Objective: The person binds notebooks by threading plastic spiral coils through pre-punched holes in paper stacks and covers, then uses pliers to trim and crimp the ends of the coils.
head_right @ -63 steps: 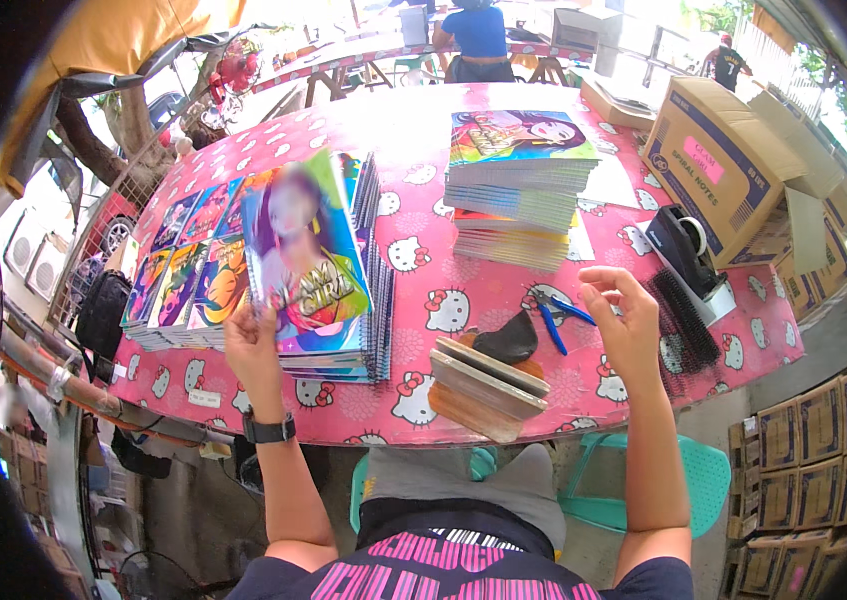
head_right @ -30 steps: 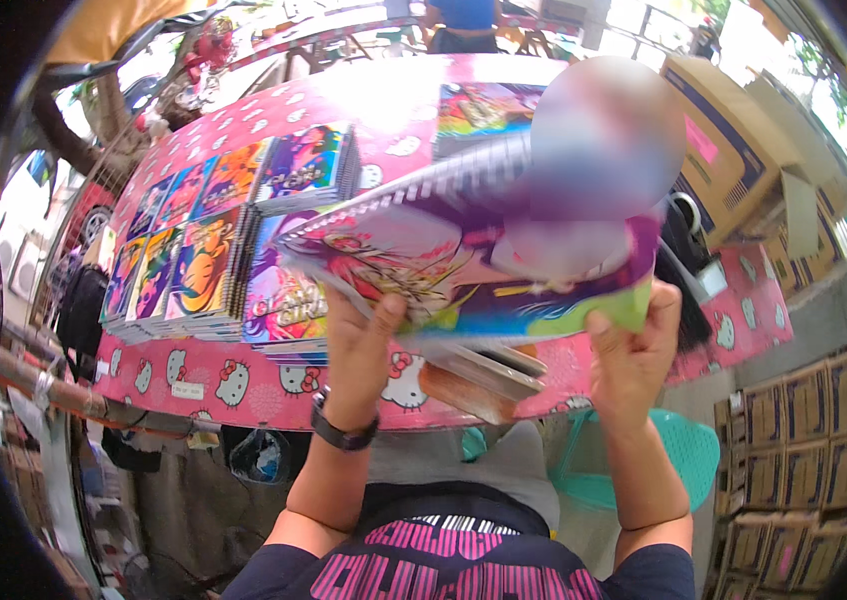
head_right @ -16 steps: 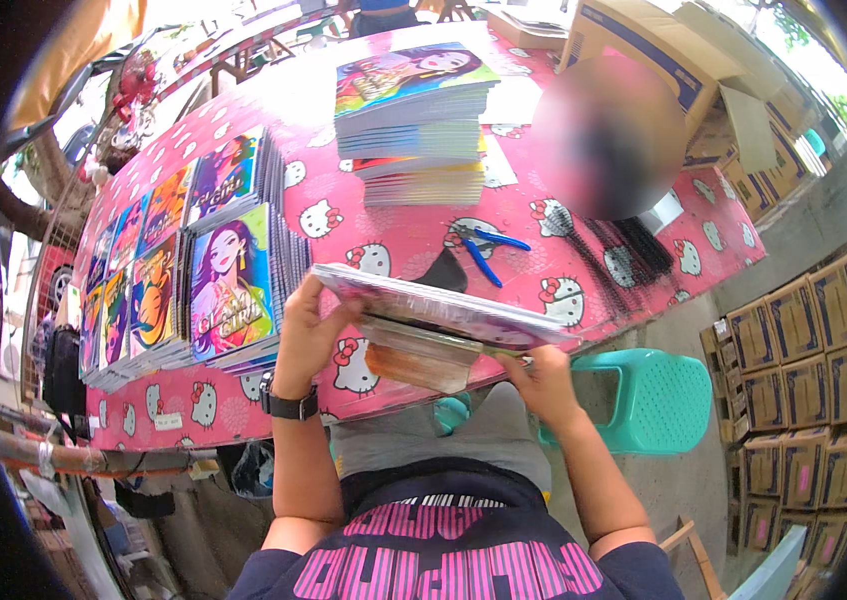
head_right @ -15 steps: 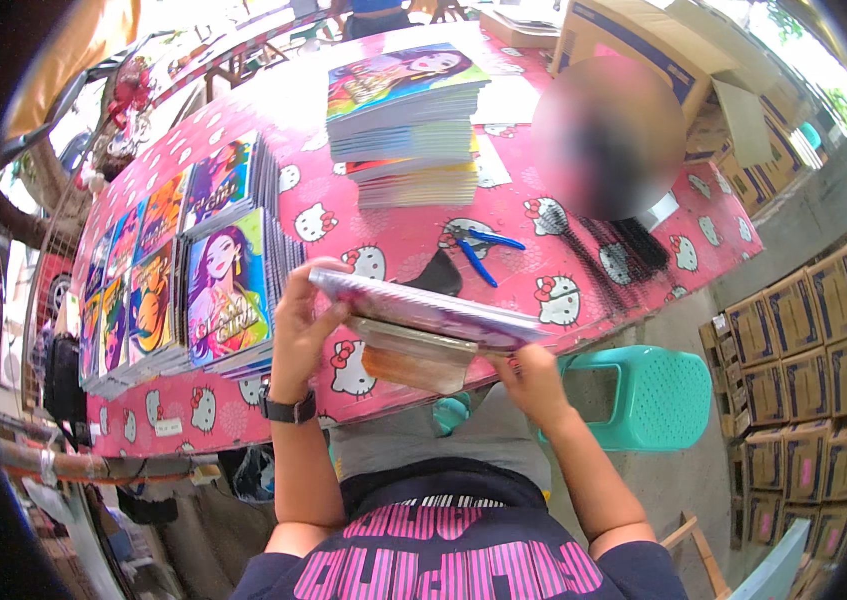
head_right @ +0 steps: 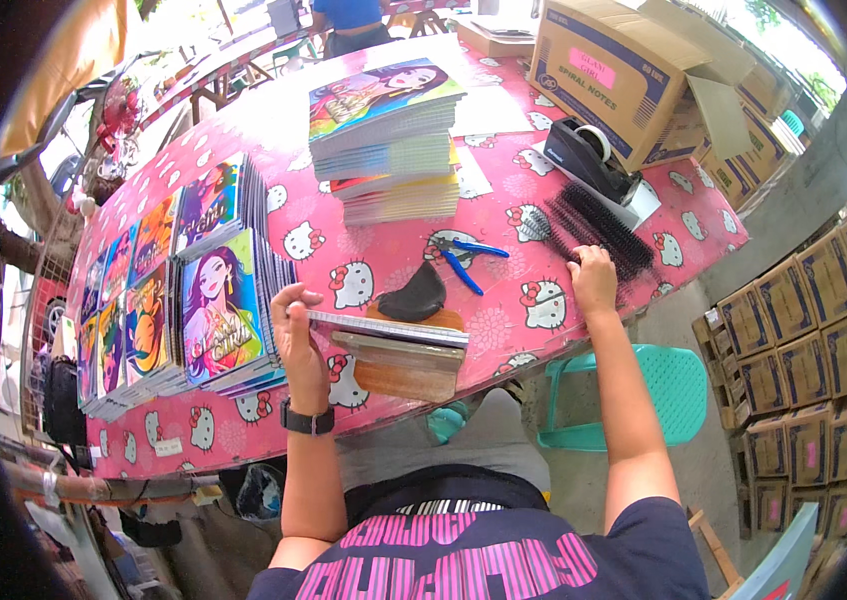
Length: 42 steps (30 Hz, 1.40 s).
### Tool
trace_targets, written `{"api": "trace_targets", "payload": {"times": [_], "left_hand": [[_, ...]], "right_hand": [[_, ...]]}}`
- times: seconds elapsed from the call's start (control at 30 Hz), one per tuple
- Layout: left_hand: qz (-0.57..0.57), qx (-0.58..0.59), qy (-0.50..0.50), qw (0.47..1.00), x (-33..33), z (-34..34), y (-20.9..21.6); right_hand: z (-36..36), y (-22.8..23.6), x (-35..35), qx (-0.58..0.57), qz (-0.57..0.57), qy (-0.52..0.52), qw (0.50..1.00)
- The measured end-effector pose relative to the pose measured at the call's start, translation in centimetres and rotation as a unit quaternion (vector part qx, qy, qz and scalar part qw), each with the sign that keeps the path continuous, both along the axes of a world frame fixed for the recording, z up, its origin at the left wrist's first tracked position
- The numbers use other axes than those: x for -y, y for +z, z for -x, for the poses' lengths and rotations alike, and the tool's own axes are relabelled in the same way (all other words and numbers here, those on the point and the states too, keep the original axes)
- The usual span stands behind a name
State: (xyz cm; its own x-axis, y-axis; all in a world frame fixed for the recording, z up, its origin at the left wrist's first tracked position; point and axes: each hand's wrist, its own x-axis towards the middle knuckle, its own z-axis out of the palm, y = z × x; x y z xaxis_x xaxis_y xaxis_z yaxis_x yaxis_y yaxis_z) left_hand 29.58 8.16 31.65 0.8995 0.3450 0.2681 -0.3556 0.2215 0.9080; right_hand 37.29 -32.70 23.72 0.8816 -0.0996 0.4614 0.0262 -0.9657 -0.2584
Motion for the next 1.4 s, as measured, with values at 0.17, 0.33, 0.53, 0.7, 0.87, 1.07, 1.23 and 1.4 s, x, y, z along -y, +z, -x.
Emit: {"api": "trace_targets", "payload": {"times": [0.17,0.33,0.53,0.7,0.87,1.07,1.23,1.4], "left_hand": [[-0.048,-0.037,0.036,0.998,0.1,0.4,0.7],[-0.407,0.146,0.235,0.870,3.7,1.8,2.4],[-0.595,0.093,0.011,0.798,9.2,3.9,2.2],[-0.595,0.150,0.070,0.787,10.1,3.2,0.9],[-0.532,0.149,0.005,0.834,9.1,3.4,3.1],[-0.491,0.191,-0.034,0.849,7.1,3.2,3.3],[-0.482,0.206,-0.025,0.851,7.0,3.3,2.7],[-0.486,0.219,-0.023,0.846,6.9,3.4,2.7]], "right_hand": [[0.4,3.1,-1.0,0.056,-0.037,0.004,0.998],[3.6,9.3,-3.5,0.142,-0.101,0.045,0.984],[11.4,15.3,-10.7,-0.160,-0.401,0.222,0.874],[12.9,12.9,-11.3,-0.234,-0.370,0.290,0.851],[12.9,13.5,-12.4,-0.225,-0.391,0.281,0.847],[12.1,13.7,-12.6,-0.157,-0.350,0.310,0.870],[11.5,13.9,-12.2,-0.193,-0.303,0.378,0.853],[11.0,14.7,-12.2,-0.245,-0.266,0.365,0.858]]}}
